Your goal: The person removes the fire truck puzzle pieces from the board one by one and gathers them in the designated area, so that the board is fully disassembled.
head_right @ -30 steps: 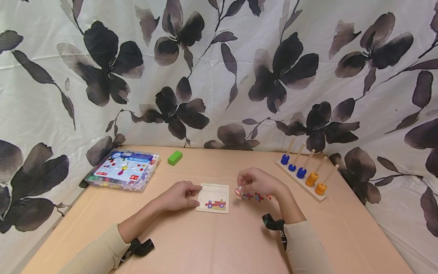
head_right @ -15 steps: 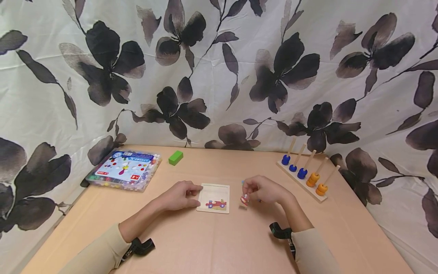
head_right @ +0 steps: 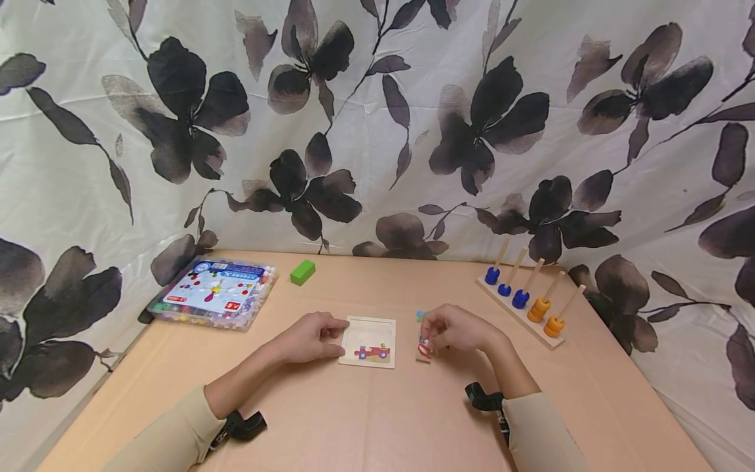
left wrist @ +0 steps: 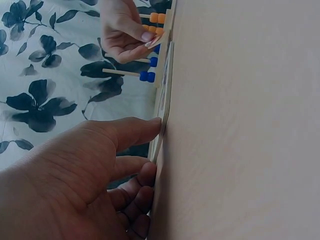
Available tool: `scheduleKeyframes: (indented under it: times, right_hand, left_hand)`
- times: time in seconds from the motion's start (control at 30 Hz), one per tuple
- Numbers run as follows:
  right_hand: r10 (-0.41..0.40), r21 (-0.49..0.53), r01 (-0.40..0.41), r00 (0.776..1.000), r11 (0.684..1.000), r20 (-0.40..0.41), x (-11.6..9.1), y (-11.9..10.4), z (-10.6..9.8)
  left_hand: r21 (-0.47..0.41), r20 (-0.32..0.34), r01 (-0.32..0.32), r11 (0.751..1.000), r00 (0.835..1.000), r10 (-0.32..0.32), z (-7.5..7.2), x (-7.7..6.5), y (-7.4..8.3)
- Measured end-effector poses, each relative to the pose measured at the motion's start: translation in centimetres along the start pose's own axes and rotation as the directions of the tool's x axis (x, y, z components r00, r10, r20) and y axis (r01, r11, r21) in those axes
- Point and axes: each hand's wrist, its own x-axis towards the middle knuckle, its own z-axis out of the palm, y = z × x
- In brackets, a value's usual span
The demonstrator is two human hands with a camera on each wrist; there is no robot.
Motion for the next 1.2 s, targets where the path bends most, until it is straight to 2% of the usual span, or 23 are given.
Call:
scheduleKeyframes:
  times: [1.2]
  right_hand:
    - [0.084, -0.089, -0.081, 0.996, 0.993, 0.029, 0.25, -0.04, 0.71]
  left_hand:
    - [-0.003, -0.002, 0.015, 1.0, 1.0, -0.015, -0.06, -0.12, 0.15]
